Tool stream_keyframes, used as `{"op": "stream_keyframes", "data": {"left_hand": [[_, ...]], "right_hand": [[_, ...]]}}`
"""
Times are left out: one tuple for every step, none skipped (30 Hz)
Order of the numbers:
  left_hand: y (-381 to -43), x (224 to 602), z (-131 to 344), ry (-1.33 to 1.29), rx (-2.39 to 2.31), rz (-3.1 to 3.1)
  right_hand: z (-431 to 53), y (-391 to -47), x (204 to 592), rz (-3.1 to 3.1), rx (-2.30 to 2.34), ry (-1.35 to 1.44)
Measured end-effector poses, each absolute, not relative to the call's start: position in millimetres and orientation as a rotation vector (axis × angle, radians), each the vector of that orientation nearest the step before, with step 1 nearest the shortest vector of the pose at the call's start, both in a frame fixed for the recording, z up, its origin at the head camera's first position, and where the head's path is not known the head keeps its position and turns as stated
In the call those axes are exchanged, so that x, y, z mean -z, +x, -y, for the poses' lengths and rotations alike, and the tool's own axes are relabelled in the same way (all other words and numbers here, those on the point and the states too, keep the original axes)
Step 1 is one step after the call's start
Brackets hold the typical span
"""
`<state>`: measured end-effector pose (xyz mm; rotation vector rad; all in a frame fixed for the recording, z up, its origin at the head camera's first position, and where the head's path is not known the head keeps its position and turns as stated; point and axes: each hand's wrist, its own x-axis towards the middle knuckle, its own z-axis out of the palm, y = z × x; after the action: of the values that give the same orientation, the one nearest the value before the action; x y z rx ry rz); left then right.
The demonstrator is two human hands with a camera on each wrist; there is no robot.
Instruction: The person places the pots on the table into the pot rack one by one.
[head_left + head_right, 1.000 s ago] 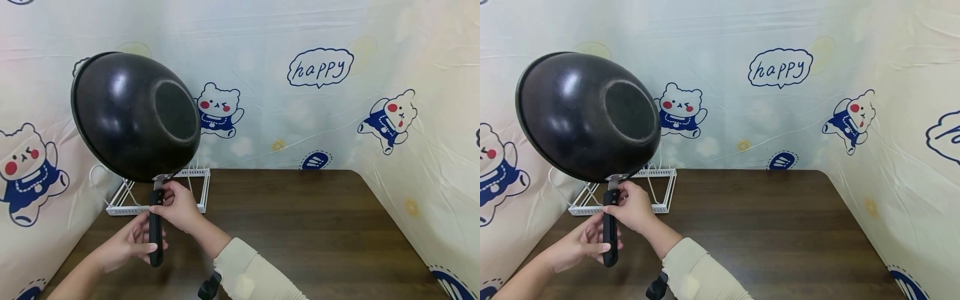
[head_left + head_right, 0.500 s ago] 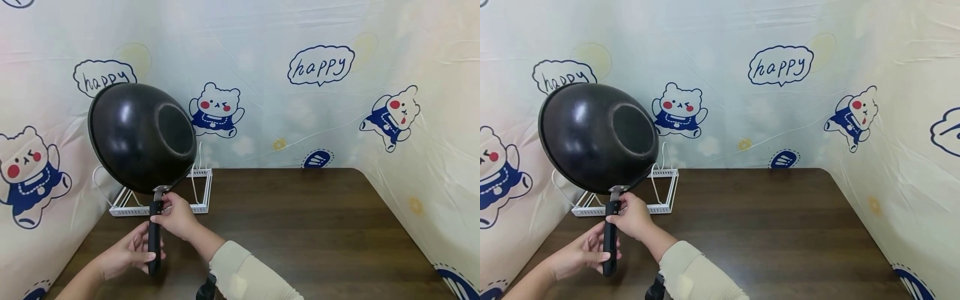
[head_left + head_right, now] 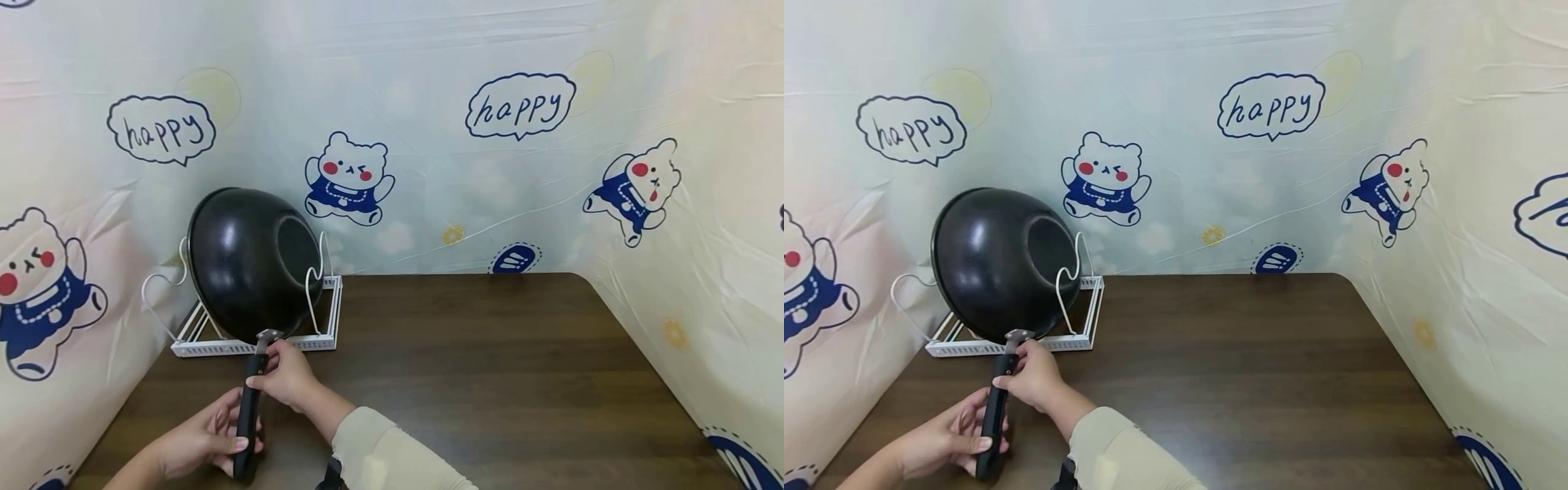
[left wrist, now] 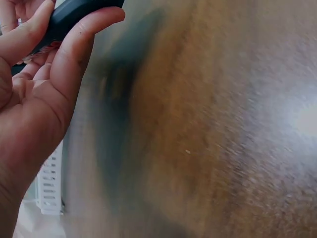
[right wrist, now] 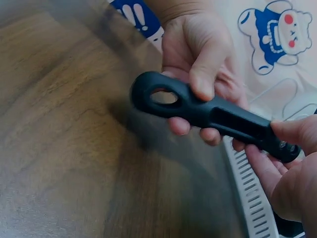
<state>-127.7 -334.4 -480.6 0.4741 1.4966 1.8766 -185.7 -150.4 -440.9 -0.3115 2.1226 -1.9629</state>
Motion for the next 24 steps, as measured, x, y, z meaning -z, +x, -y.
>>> {"op": "stream_keyframes", "data": {"left_hand": [[-127,481,335,0.465,-1.871,-1.485],[-127,482,335,0.457,-1.866,-1.476],[-128,483,335,0.453,-1.864,-1.47],[-128,484,335,0.45,-1.86,-1.477],[-129,484,335,0.445,-1.86,-1.478],[-130,486,335,0.438,-1.861,-1.477],[-131,486,335,0.422,-1.854,-1.479],[-132,487,335,0.411,-1.85,-1.482],[-132,488,335,0.401,-1.849,-1.484],[-133,489,335,0.39,-1.847,-1.482],[-134,489,334,0.378,-1.847,-1.483],[-135,490,334,0.375,-1.847,-1.491],[-136,490,334,0.377,-1.845,-1.502],[-137,490,333,0.379,-1.848,-1.513],[-138,490,333,0.383,-1.85,-1.525],[-139,489,333,0.386,-1.848,-1.539],[-140,489,332,0.391,-1.848,-1.555],[-141,489,331,0.395,-1.846,-1.568],[-142,489,331,0.391,-1.84,-1.581],[-142,489,330,0.384,-1.837,-1.593],[-143,489,330,0.371,-1.83,-1.607],[-143,488,330,0.36,-1.822,-1.622],[-143,488,330,0.35,-1.814,-1.639],[-143,488,330,0.337,-1.807,-1.659]], "right_hand": [[151,-185,443,-2.124,1.963,-0.3],[151,-185,444,-2.128,1.96,-0.293],[151,-184,444,-2.127,1.963,-0.289],[151,-184,445,-2.137,1.963,-0.292],[152,-184,445,-2.15,1.957,-0.296],[151,-184,446,-2.158,1.955,-0.299],[151,-185,446,-2.169,1.951,-0.301],[151,-185,447,-2.18,1.944,-0.304],[150,-185,447,-2.188,1.94,-0.304],[150,-185,447,-2.196,1.933,-0.304],[149,-186,448,-2.198,1.933,-0.303],[149,-186,448,-2.198,1.933,-0.3],[148,-187,449,-2.205,1.927,-0.298],[148,-188,449,-2.21,1.924,-0.298],[147,-188,449,-2.214,1.922,-0.297],[146,-189,449,-2.212,1.921,-0.298],[145,-189,449,-2.216,1.919,-0.302],[144,-190,449,-2.211,1.917,-0.306],[142,-189,450,-2.209,1.914,-0.311],[140,-189,450,-2.207,1.91,-0.312],[138,-189,451,-2.195,1.913,-0.314],[135,-189,452,-2.184,1.916,-0.311],[133,-189,452,-2.182,1.914,-0.311],[130,-188,453,-2.165,1.923,-0.302]]}}
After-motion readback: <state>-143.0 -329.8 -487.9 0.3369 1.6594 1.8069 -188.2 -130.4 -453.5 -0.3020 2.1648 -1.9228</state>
